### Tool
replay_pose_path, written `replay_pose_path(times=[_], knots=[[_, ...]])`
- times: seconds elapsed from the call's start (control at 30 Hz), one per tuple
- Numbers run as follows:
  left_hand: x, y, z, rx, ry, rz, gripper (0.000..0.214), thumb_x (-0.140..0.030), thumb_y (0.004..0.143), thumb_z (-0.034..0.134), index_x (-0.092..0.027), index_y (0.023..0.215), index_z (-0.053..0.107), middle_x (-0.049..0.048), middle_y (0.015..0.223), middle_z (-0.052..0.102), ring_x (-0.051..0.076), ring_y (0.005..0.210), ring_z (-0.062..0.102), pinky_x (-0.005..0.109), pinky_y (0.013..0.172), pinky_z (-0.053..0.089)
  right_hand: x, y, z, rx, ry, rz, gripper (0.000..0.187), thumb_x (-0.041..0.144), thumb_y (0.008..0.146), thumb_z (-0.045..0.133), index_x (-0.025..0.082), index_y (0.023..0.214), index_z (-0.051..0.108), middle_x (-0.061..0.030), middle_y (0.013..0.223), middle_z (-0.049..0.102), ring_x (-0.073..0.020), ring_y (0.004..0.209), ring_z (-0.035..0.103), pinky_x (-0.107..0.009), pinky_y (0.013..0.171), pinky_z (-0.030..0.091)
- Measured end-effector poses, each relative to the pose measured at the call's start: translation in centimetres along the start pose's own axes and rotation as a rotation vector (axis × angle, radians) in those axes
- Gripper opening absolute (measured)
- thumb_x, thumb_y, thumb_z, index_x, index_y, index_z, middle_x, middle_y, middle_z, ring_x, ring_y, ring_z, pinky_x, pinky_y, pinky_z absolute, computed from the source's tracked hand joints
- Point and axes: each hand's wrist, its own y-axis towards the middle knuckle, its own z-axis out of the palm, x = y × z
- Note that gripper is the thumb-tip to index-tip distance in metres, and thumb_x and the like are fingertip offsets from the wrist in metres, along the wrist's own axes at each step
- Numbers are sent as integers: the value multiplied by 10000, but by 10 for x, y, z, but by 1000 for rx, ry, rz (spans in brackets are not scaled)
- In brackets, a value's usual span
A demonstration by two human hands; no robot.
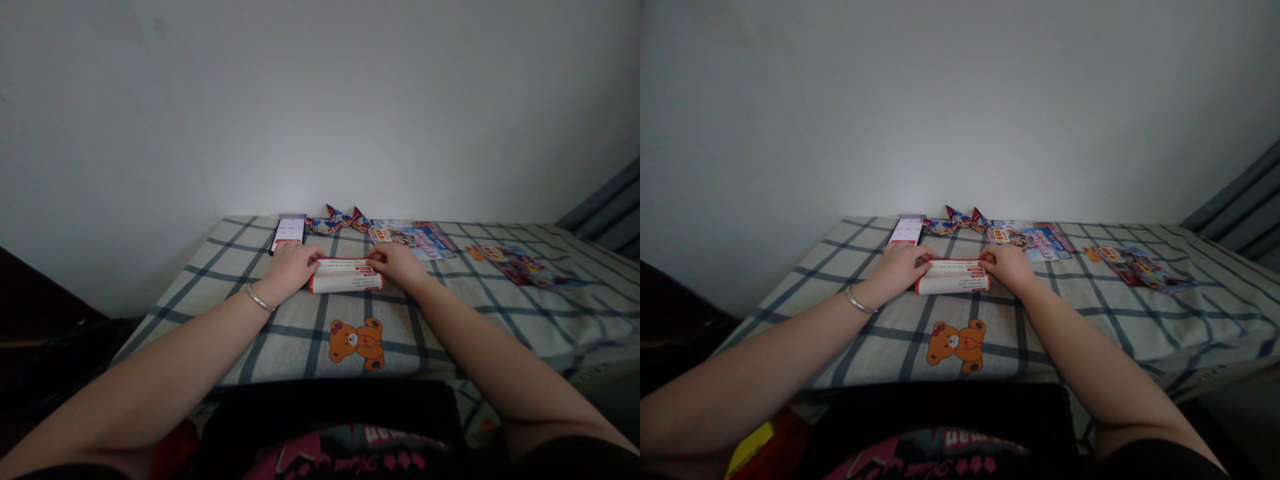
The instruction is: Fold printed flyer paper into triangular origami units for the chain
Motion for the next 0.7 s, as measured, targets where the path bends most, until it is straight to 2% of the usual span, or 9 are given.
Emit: replay_pose_path(times=[0.33,0.7], knots=[[-3,1,-4,32,0,-25,148,-290,852,614,-254,950,718,41,860,703,252,903,590,396,850,368,-3,1,3,6,26,14,150,334,832,647,261,920,745,-24,864,721,-172,772,607,-261,655,402],[-4,2,-4,-24,61,0,155,-276,864,591,-258,907,739,64,844,699,267,920,561,413,829,343,2,3,5,-49,-41,-18,144,328,839,653,253,918,748,-39,829,712,-209,841,581,-304,736,404]])
